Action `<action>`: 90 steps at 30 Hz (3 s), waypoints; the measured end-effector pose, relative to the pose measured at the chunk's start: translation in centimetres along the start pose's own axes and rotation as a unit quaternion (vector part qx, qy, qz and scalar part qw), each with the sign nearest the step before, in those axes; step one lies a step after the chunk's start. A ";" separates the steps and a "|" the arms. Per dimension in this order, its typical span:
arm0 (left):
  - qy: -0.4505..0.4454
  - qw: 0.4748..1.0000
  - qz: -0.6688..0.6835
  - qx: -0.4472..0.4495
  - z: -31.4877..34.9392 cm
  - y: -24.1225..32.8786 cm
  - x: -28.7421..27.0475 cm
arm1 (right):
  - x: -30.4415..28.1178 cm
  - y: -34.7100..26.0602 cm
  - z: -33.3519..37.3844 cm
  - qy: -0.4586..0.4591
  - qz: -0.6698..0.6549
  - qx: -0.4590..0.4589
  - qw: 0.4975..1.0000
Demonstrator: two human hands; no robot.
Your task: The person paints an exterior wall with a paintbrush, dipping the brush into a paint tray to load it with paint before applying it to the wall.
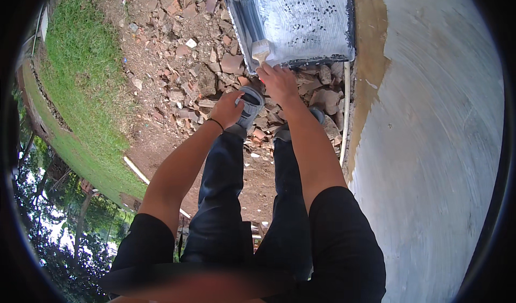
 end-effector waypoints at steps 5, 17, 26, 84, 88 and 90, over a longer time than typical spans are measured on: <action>0.006 1.000 -0.003 0.002 0.4 0.2 1.1 | -0.7 -0.4 1.8 0.027 -0.031 -0.004 0.999; -0.052 0.998 -0.022 -0.025 3.3 -2.4 4.0 | -3.5 -2.6 1.8 0.003 -0.079 0.013 0.997; -0.022 0.999 0.001 -0.023 3.0 -4.3 2.8 | -1.4 -0.3 -4.5 -0.091 -0.226 0.042 0.969; -0.023 0.995 0.019 -0.091 4.0 -7.3 2.3 | -2.4 -2.2 0.6 0.025 -0.130 0.108 0.985; -0.035 0.994 -0.001 -0.102 4.3 -8.8 2.3 | -5.1 -2.9 1.7 0.112 -0.173 0.145 0.968; -0.027 0.993 0.008 -0.115 3.8 -8.1 2.5 | -5.3 -1.7 2.7 0.130 -0.178 0.161 0.962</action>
Point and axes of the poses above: each hand's wrist, its own z-axis away from the middle knuckle, its own x-axis out of the palm, y = z × x, the point moved 5 cm from there along -z, towards the middle knuckle, and after that the axes turned 2 degrees about -x, right-handed, at the moved point
